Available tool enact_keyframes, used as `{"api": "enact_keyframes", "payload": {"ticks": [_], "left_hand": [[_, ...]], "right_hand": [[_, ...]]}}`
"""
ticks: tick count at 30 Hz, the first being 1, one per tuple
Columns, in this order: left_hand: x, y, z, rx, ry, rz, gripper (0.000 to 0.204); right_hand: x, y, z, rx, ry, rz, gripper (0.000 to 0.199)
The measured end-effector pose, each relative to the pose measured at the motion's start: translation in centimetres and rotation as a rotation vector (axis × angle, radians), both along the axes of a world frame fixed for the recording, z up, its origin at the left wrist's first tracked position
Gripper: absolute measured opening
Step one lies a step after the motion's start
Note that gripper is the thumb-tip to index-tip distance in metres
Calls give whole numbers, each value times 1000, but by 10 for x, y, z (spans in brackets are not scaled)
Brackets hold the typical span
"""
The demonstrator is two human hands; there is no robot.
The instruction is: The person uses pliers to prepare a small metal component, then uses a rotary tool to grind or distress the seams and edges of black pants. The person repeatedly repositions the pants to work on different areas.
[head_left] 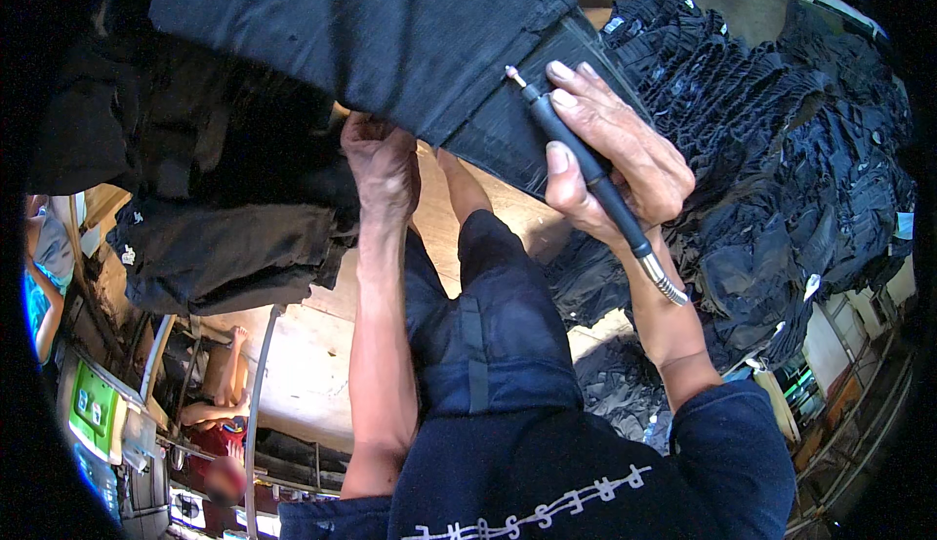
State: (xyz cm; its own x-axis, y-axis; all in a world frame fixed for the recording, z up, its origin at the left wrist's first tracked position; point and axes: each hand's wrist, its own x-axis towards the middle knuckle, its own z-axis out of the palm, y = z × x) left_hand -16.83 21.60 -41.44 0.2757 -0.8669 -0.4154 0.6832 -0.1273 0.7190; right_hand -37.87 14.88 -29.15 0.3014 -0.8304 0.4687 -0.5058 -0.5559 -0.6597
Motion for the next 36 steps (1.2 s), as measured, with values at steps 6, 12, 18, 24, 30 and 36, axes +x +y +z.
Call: {"api": "enact_keyframes", "payload": {"ticks": [6, 12, 18, 24, 30, 36], "left_hand": [[1, 5, -8, 6, -20, -21, 47], [9, 11, -18, 43, -66, -114, 61], [7, 14, -21, 64, -69, -76, 58], [6, 8, -15, 46, -57, -74, 58], [-1, 3, -3, 62, 31, 20, 45], [-4, -1, 2, 43, 40, 39, 45]], "right_hand": [[1, 0, -1, -12, -8, -53, 27], [-2, 2, 1, 40, 8, -59, 32], [-1, 1, -1, 44, 5, -91, 32], [-2, 2, 1, 47, 11, -64, 31], [-1, -1, -2, 17, -30, -15, 31], [-3, 0, -1, 33, -20, 39, 31]]}}
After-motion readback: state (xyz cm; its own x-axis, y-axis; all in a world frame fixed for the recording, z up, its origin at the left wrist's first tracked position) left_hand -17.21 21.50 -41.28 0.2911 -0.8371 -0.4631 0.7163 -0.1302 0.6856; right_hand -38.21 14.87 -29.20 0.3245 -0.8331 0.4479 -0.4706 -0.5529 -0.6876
